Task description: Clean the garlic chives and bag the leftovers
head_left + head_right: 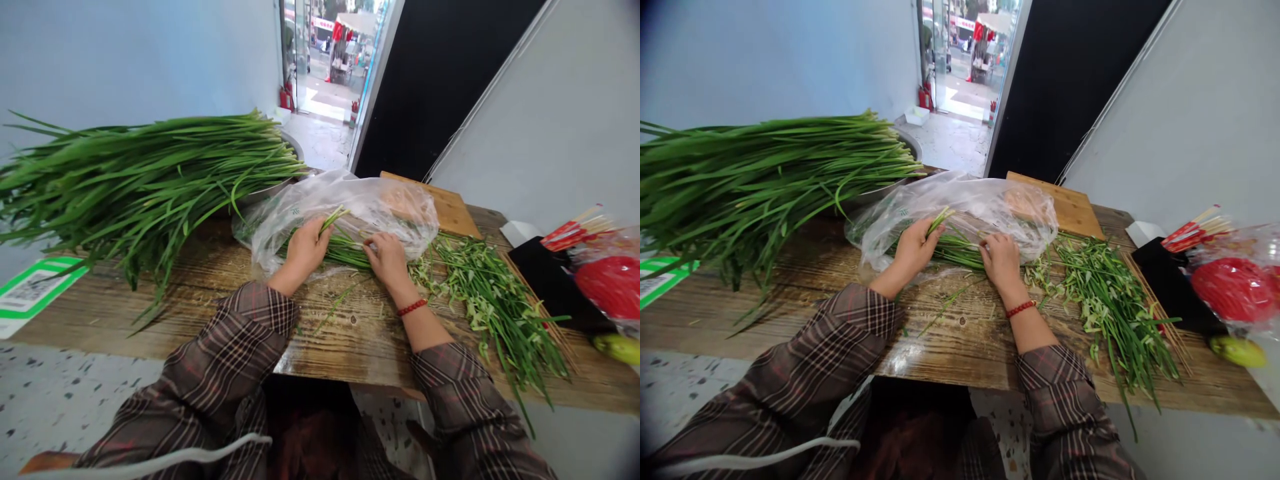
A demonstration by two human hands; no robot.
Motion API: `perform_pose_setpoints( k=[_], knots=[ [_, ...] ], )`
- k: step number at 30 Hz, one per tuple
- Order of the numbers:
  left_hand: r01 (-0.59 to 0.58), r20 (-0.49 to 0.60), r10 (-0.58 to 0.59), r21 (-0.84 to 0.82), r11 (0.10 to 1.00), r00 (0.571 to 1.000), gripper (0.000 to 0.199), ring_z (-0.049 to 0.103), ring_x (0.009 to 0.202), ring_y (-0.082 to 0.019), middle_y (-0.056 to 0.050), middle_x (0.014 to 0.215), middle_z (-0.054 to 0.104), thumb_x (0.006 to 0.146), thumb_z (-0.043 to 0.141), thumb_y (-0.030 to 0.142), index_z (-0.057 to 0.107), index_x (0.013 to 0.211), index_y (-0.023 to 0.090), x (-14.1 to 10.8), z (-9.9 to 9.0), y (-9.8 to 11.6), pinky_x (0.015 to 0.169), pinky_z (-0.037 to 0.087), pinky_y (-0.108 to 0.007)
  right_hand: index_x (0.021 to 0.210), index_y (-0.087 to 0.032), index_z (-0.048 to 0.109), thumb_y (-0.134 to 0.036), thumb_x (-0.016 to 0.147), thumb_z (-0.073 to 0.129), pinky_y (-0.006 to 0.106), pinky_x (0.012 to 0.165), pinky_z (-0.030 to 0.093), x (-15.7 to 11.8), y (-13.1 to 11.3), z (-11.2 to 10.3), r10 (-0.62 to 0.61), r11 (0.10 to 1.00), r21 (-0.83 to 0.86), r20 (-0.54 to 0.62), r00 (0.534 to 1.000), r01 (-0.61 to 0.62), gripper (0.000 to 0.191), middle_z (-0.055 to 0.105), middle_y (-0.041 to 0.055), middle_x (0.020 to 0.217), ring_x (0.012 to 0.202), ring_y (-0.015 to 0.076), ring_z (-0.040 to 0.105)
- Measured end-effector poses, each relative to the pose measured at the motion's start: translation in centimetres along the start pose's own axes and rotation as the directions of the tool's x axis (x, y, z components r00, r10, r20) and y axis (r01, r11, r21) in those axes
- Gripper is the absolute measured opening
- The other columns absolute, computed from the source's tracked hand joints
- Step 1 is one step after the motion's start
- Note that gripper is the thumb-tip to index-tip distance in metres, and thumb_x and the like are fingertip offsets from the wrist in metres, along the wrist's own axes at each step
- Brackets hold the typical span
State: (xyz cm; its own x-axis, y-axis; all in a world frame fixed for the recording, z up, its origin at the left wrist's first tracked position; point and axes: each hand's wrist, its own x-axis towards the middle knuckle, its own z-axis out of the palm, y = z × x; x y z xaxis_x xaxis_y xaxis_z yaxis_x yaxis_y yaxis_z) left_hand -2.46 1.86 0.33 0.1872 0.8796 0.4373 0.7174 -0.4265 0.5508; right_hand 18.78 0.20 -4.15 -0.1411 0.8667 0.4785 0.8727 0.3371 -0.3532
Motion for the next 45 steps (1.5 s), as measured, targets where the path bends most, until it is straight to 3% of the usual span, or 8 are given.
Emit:
perform_pose_setpoints(
  k=[6, 12, 18, 23, 31, 38, 41, 45],
  knots=[
    [-0.135, -0.034, 0.134, -0.024, 0.991, 0.990, 0.025, 0.054, 0.083, -0.021, -0.005, 0.080, 0.059, 0.096, 0.043, 0.030, 0.054, 0.076, 0.020, 0.1, 0.2, 0.0, 0.077, 0.041, -0.031, 0.090, -0.021, 0.063, -0.033, 0.093, 0.050, 0.037, 0.083, 0.045, -0.1, -0.5, -0.9, -0.035, 0.969, 0.238, -0.141, 0.989, 0.068, 0.017, 0.067, 0.0062, 0.090, 0.087, 0.0220, 0.059],
    [-0.209, 0.168, 0.227, -0.118, 0.971, 0.959, 0.024, 0.055, 0.077, -0.019, -0.004, 0.080, 0.060, 0.095, 0.044, 0.032, 0.059, 0.081, 0.019, -0.2, 0.4, 0.5, 0.072, 0.041, -0.030, 0.083, -0.020, 0.062, -0.034, 0.093, 0.050, 0.033, 0.075, 0.045, -0.3, -2.2, -2.1, 0.063, 0.910, 0.413, -0.187, 0.980, 0.021, 0.021, 0.065, 0.0038, 0.082, 0.080, 0.0190, 0.059],
    [-0.199, 0.261, 0.221, -0.110, 0.974, 0.940, 0.019, 0.055, 0.075, -0.019, -0.003, 0.078, 0.059, 0.093, 0.045, 0.028, 0.057, 0.081, 0.019, -0.4, 0.4, 0.7, 0.070, 0.040, -0.029, 0.083, -0.020, 0.061, -0.044, 0.093, 0.047, 0.030, 0.069, 0.046, -0.4, -2.8, -2.7, 0.217, 0.780, 0.614, -0.083, 0.973, -0.122, 0.030, 0.064, 0.0011, 0.074, 0.072, 0.0164, 0.059],
    [-0.128, 0.288, 0.136, -0.045, 0.991, 0.948, 0.021, 0.053, 0.070, -0.019, -0.002, 0.074, 0.058, 0.093, 0.044, 0.032, 0.055, 0.079, 0.020, -0.6, 0.6, 0.9, 0.063, 0.036, -0.028, 0.116, -0.022, 0.053, -0.044, 0.085, 0.060, 0.031, 0.073, 0.052, -0.5, -3.3, -1.5, 0.178, 0.633, 0.762, 0.028, 0.984, -0.136, 0.038, 0.069, 0.0054, 0.095, 0.086, 0.0184, 0.065],
    [-0.116, 0.284, 0.110, 0.005, 0.993, 0.953, 0.022, 0.053, 0.069, -0.019, -0.002, 0.073, 0.058, 0.093, 0.043, 0.033, 0.054, 0.078, 0.021, -0.7, 0.6, 1.2, 0.062, 0.036, -0.029, 0.126, -0.022, 0.051, -0.026, 0.085, 0.059, 0.036, 0.080, 0.051, -0.5, -2.1, -1.9, 0.046, 0.888, 0.459, -0.123, 0.991, 0.016, 0.043, 0.067, 0.0031, 0.089, 0.081, 0.0199, 0.063],
    [-0.131, 0.292, 0.108, 0.060, 0.990, 0.950, 0.024, 0.053, 0.068, -0.020, -0.003, 0.073, 0.059, 0.093, 0.046, 0.035, 0.052, 0.074, 0.022, -0.7, 0.4, 1.2, 0.061, 0.034, -0.029, 0.100, -0.022, 0.069, -0.024, 0.089, 0.050, 0.047, 0.091, 0.044, -0.8, 2.7, -4.3, 0.074, 0.996, 0.059, -0.264, 0.962, -0.061, 0.022, 0.066, 0.0111, 0.102, 0.101, 0.0278, 0.058],
    [-0.142, 0.302, 0.116, 0.066, 0.988, 0.946, 0.018, 0.054, 0.069, -0.019, -0.002, 0.073, 0.060, 0.091, 0.047, 0.032, 0.053, 0.076, 0.022, -0.8, 0.5, 1.3, 0.061, 0.034, -0.029, 0.115, -0.022, 0.065, -0.030, 0.091, 0.051, 0.051, 0.098, 0.040, -0.6, 2.0, -4.1, 0.048, 0.996, 0.083, -0.276, 0.960, -0.026, 0.029, 0.060, 0.0132, 0.123, 0.116, 0.0298, 0.053],
    [-0.154, 0.333, 0.116, 0.089, 0.984, 0.936, 0.014, 0.055, 0.069, -0.020, -0.002, 0.073, 0.061, 0.089, 0.048, 0.029, 0.054, 0.078, 0.023, -1.0, 0.7, 1.3, 0.061, 0.035, -0.029, 0.100, -0.024, 0.068, -0.034, 0.094, 0.051, 0.044, 0.097, 0.042, -0.4, -1.3, -3.1, -0.085, 0.966, 0.227, -0.173, 0.981, 0.124, 0.021, 0.067, 0.0074, 0.110, 0.108, 0.0244, 0.058]
  ],
)
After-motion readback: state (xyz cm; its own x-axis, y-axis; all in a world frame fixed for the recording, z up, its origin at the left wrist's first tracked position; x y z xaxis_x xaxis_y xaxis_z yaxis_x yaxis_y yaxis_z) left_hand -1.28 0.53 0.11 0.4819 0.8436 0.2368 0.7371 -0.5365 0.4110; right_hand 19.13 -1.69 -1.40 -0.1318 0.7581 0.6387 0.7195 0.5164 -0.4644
